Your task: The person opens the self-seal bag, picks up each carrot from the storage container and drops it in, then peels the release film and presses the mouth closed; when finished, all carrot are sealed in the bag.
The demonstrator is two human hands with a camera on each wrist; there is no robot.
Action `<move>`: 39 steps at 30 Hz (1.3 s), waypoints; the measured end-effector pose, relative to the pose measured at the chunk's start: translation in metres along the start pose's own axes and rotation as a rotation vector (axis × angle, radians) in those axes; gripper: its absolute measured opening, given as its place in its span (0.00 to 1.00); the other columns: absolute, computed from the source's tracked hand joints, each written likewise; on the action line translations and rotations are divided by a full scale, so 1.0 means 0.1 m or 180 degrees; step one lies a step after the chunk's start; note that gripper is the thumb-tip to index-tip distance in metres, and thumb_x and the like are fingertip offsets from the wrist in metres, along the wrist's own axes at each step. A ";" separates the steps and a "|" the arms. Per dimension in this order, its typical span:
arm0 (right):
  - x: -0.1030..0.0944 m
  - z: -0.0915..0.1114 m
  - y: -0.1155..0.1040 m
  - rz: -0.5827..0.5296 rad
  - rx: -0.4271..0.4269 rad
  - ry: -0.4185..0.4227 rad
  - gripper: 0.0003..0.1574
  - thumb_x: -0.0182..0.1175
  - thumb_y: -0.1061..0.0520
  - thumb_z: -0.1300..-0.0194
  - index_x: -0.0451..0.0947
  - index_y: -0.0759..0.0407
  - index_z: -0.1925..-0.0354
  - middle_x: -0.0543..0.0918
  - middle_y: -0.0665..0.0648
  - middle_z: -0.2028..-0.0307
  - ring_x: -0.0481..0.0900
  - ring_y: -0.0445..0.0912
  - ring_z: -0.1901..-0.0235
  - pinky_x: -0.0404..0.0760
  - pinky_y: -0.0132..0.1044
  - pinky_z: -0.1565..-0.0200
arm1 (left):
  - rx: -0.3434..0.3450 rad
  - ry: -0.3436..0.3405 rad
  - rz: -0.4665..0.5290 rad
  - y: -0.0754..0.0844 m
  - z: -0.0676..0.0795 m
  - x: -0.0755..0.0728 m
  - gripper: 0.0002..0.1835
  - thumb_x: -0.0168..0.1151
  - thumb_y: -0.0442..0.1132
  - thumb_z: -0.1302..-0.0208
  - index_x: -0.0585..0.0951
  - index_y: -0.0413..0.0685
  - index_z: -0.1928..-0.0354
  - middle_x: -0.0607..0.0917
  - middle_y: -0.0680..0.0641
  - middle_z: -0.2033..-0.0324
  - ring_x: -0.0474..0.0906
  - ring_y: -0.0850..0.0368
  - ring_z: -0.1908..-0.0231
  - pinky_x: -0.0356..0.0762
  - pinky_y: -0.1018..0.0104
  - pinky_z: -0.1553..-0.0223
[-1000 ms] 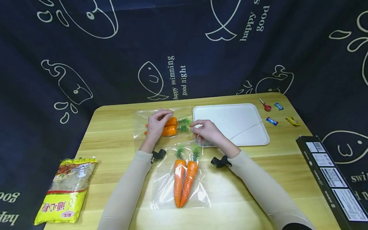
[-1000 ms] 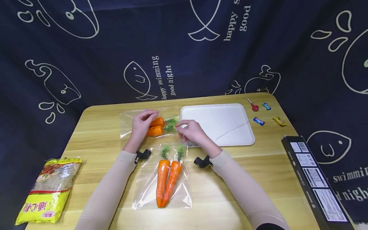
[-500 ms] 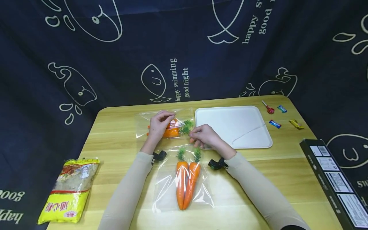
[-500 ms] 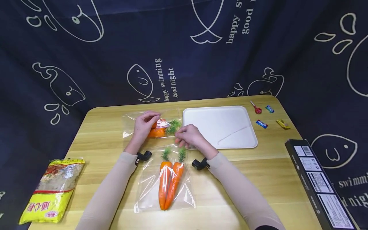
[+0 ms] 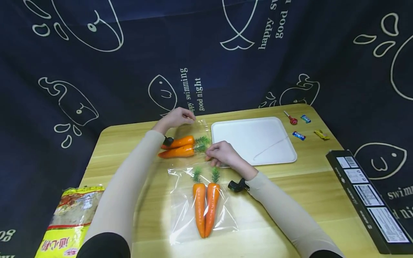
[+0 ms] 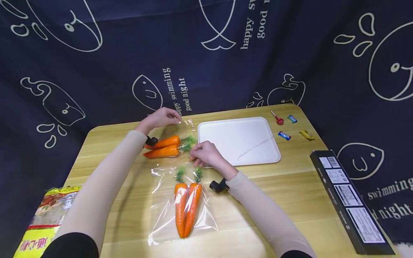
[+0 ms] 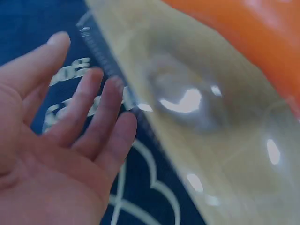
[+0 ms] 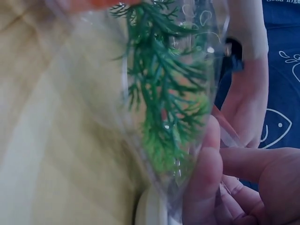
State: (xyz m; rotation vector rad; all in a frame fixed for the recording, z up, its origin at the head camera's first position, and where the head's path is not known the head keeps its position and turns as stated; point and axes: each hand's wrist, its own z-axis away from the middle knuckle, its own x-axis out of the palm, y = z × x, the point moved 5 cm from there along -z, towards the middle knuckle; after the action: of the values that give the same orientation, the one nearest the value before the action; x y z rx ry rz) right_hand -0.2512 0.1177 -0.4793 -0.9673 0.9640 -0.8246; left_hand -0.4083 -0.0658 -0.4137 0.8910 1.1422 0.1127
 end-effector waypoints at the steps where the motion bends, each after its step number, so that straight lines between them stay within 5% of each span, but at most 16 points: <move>1: 0.02 -0.01 -0.01 0.0004 -0.0005 -0.0011 0.12 0.62 0.56 0.30 0.85 0.63 0.55 0.90 0.59 0.66 0.83 0.42 0.83 0.81 0.32 0.81 | -0.0014 -0.0109 -0.0050 -0.03 -0.05 0.03 0.11 0.66 0.42 0.33 0.86 0.48 0.52 0.87 0.49 0.53 0.77 0.52 0.56 0.76 0.60 0.51; 4: 0.09 -0.03 -0.03 -0.0037 0.0000 -0.0044 0.12 0.62 0.55 0.30 0.85 0.62 0.55 0.90 0.59 0.66 0.83 0.43 0.83 0.81 0.32 0.81 | -0.0094 -0.0259 -0.0167 -0.10 -0.14 0.10 0.11 0.66 0.44 0.33 0.87 0.49 0.53 0.87 0.51 0.54 0.74 0.52 0.59 0.72 0.62 0.57; 8: 0.13 -0.04 -0.07 -0.0062 -0.0013 -0.0084 0.12 0.62 0.55 0.30 0.85 0.62 0.55 0.90 0.60 0.65 0.84 0.44 0.82 0.82 0.33 0.80 | -0.0248 -0.0136 -0.0151 -0.12 -0.15 0.10 0.08 0.68 0.43 0.35 0.89 0.51 0.56 0.88 0.52 0.58 0.75 0.53 0.62 0.72 0.64 0.62; 13: 0.08 -0.01 -0.16 0.0069 -0.0138 -0.0039 0.13 0.61 0.55 0.30 0.84 0.64 0.55 0.89 0.63 0.63 0.85 0.48 0.80 0.84 0.37 0.78 | -0.0293 0.0132 0.0143 0.00 -0.05 -0.08 0.08 0.69 0.42 0.35 0.89 0.50 0.57 0.89 0.50 0.58 0.82 0.52 0.58 0.80 0.62 0.52; 19: -0.23 0.11 -0.50 0.1107 -0.1075 0.0702 0.10 0.60 0.54 0.29 0.85 0.57 0.56 0.90 0.57 0.63 0.88 0.48 0.73 0.86 0.39 0.70 | -0.0270 0.0771 0.0733 0.21 0.24 -0.48 0.12 0.67 0.48 0.34 0.88 0.53 0.54 0.87 0.51 0.53 0.82 0.53 0.52 0.79 0.55 0.41; 22: -0.45 0.16 -0.71 0.1668 -0.1558 0.1213 0.09 0.60 0.53 0.29 0.86 0.53 0.58 0.90 0.53 0.63 0.88 0.46 0.67 0.86 0.40 0.63 | -0.0046 0.1236 0.1167 0.31 0.46 -0.67 0.13 0.68 0.48 0.35 0.88 0.52 0.53 0.88 0.49 0.53 0.83 0.53 0.53 0.80 0.55 0.42; 25: -0.67 0.20 -0.90 0.1840 -0.1945 0.1522 0.08 0.60 0.55 0.29 0.85 0.54 0.58 0.90 0.53 0.60 0.87 0.47 0.62 0.87 0.44 0.57 | 0.0211 0.1670 0.1615 0.43 0.66 -0.81 0.14 0.69 0.47 0.37 0.88 0.50 0.53 0.88 0.48 0.55 0.84 0.51 0.54 0.81 0.61 0.44; 33: -1.17 0.34 -1.38 0.1204 -0.2730 0.2011 0.06 0.62 0.57 0.30 0.85 0.56 0.59 0.89 0.51 0.62 0.85 0.41 0.63 0.85 0.39 0.56 | 0.0890 0.2404 0.2481 0.72 0.97 -0.86 0.13 0.72 0.42 0.41 0.89 0.45 0.56 0.89 0.44 0.61 0.85 0.50 0.59 0.83 0.64 0.49; 39: -1.24 0.34 -1.44 0.0510 -0.2697 0.2366 0.07 0.59 0.57 0.29 0.83 0.58 0.57 0.87 0.52 0.60 0.82 0.41 0.63 0.80 0.28 0.55 | 0.1260 0.2641 0.3012 0.71 0.97 -0.57 0.13 0.71 0.38 0.40 0.87 0.39 0.55 0.88 0.39 0.60 0.87 0.48 0.59 0.85 0.60 0.50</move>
State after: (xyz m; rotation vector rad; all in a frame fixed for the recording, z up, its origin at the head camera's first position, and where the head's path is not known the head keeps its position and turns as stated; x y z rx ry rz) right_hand -0.2832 0.1875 -0.3024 -1.2876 2.1112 -0.6348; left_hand -0.3288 -0.1011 -0.3127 1.7831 1.4156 1.1468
